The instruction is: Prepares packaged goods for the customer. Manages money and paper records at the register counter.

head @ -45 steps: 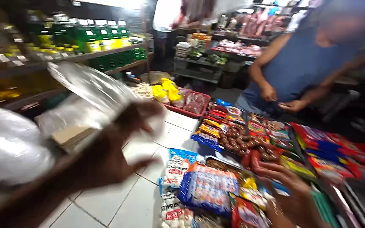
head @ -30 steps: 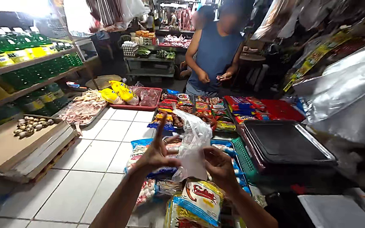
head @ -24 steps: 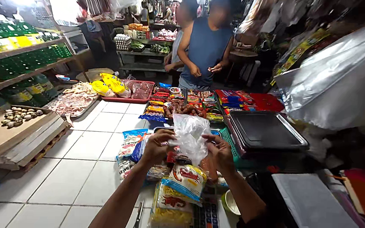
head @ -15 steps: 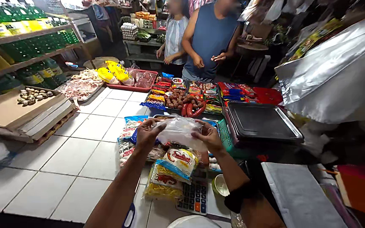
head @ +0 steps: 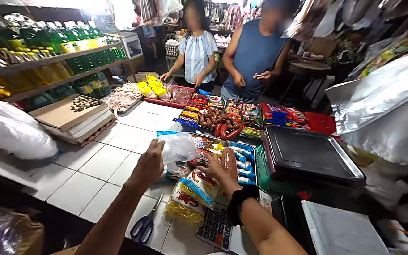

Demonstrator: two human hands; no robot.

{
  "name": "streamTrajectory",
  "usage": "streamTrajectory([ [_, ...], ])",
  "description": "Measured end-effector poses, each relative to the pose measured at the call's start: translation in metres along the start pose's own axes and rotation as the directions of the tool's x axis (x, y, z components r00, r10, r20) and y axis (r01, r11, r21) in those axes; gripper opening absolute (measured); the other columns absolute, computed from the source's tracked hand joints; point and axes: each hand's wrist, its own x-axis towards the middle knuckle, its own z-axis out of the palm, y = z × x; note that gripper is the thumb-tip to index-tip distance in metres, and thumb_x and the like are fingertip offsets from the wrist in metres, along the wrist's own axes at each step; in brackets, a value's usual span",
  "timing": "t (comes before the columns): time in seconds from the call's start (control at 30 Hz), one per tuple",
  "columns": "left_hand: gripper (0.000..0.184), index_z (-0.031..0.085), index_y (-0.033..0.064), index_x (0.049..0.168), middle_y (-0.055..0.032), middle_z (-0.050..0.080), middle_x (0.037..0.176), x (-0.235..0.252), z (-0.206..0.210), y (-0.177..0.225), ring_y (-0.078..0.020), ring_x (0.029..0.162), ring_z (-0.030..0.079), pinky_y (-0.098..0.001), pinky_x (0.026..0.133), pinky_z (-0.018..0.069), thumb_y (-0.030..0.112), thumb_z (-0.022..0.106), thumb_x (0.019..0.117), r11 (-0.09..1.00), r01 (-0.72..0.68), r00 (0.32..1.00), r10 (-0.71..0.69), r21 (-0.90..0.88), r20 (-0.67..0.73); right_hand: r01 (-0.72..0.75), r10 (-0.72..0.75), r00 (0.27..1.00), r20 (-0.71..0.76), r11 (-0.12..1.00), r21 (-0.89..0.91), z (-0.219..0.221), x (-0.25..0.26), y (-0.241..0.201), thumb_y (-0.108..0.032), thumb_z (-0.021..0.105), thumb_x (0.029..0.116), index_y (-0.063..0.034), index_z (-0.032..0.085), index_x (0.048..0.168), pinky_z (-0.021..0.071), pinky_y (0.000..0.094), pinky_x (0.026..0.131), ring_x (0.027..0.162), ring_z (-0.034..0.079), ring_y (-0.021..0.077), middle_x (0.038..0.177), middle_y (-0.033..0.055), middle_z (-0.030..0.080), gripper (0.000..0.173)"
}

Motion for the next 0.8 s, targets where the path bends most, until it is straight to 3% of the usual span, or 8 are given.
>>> streamTrajectory([
  [0.07, 0.049, 0.057, -0.0062, 0.136, -0.0308, 0.049, 0.147, -0.007, -0.005, 0.01, -0.042, 0.112, 0.067, -0.0497, 0.09, 0.0577, -0.009, 0.057, 0.0874, 0.996, -0.085, 0.992, 0.081, -0.027, -0.1, -0.078, 0.079, 0.996, 0.031, 0.996, -0.042, 0.01, 0.012, -0.01, -0.048, 0.079, 0.085, -0.0233, 0.035, 0.161, 0.0368, 0.0613, 0.115, 0.147, 0.031, 0.0507, 0.167, 0.029, 0.013, 0.091],
  [0.2, 0.076, 0.043, 0.0025, 0.152, -0.0237, 0.032, 0.16, -0.007, -0.023, 0.014, -0.0317, 0.107, 0.066, -0.0423, 0.084, 0.0581, -0.006, 0.069, 0.0801, 0.995, 0.029, 0.995, -0.019, -0.097, 0.102, -0.074, 0.071, 0.996, -0.045, 0.995, -0.068, 0.0, 0.024, -0.011, -0.02, 0.061, 0.0968, -0.0214, 0.058, 0.147, 0.0457, 0.0612, 0.106, 0.129, 0.058, 0.0412, 0.141, 0.023, 0.059, 0.05],
  [0.3, 0.076, 0.049, -0.0008, 0.144, -0.0254, 0.04, 0.154, -0.006, -0.029, -0.007, -0.0337, 0.121, 0.061, -0.0427, 0.094, 0.0556, -0.001, 0.079, 0.0746, 0.988, 0.093, 0.99, -0.079, -0.122, 0.121, 0.011, 0.076, 0.967, -0.243, 0.941, 0.338, -0.03, 0.031, 0.008, -0.007, 0.052, 0.1016, -0.0014, 0.064, 0.136, 0.0413, 0.0547, 0.112, 0.13, 0.058, 0.0369, 0.135, 0.0252, 0.063, 0.037],
  [0.37, 0.073, 0.052, -0.0031, 0.139, -0.0259, 0.045, 0.149, -0.005, -0.03, -0.015, -0.0357, 0.128, 0.056, -0.0447, 0.101, 0.0512, 0.001, 0.082, 0.0726, 0.989, 0.102, 0.99, -0.09, -0.108, 0.108, 0.183, 0.16, 0.884, -0.439, 0.745, 0.641, -0.058, 0.016, 0.008, -0.007, 0.052, 0.1049, 0.0073, 0.061, 0.131, 0.0497, 0.0431, 0.105, 0.119, 0.064, 0.027, 0.128, 0.023, 0.066, 0.031],
  [0.47, 0.077, 0.051, -0.0037, 0.141, -0.0261, 0.044, 0.151, 0.008, -0.027, -0.002, -0.0382, 0.135, 0.051, -0.0481, 0.108, 0.0467, 0.0, 0.083, 0.0712, 0.991, 0.095, 0.982, -0.079, -0.092, 0.169, 0.593, 0.12, 0.772, -0.624, 0.216, 0.776, -0.098, -0.039, -0.022, -0.006, 0.044, 0.1072, -0.0003, 0.057, 0.118, 0.0636, 0.0355, 0.071, 0.08, 0.072, 0.0136, 0.094, 0.0047, 0.071, 0.017],
  [0.53, 0.08, 0.052, -0.0042, 0.14, -0.0272, 0.047, 0.148, 0.024, -0.023, 0.014, -0.0393, 0.135, 0.05, -0.0505, 0.11, 0.0443, 0.001, 0.086, 0.0687, 0.985, 0.041, 0.975, -0.004, -0.165, 0.222, 0.678, -0.035, 0.735, -0.677, 0.053, 0.733, -0.116, -0.077, -0.044, -0.005, 0.045, 0.1042, -0.0085, 0.06, 0.111, 0.0642, 0.0355, 0.075, 0.082, 0.073, 0.0107, 0.091, -0.0038, 0.074, 0.017],
  [0.7, 0.081, 0.059, 0.0088, 0.137, -0.0113, 0.058, 0.135, 0.054, -0.041, 0.051, -0.017, 0.098, 0.068, -0.0369, 0.073, 0.0606, 0.015, 0.09, 0.0619, 0.858, -0.096, 0.914, 0.277, -0.504, 0.297, 0.799, -0.411, 0.595, -0.69, 0.393, 0.455, -0.12, -0.117, -0.051, -0.008, 0.061, 0.0975, 0.004, 0.068, 0.117, 0.0562, 0.0224, 0.095, 0.102, 0.067, -0.0037, 0.108, -0.0033, 0.075, 0.023],
  [0.8, 0.082, 0.059, 0.015, 0.139, -0.0023, 0.058, 0.134, 0.059, -0.056, 0.056, -0.0055, 0.066, 0.064, -0.0247, 0.053, 0.057, 0.013, 0.087, 0.0619, 0.804, -0.115, 0.88, 0.355, -0.583, 0.316, 0.88, -0.667, 0.456, -0.589, 0.435, 0.19, -0.125, -0.103, -0.04, 0.002, 0.054, 0.0975, 0.0086, 0.068, 0.121, 0.0553, 0.0326, 0.1, 0.11, 0.069, 0.0145, 0.117, 0.0161, 0.072, 0.029],
])
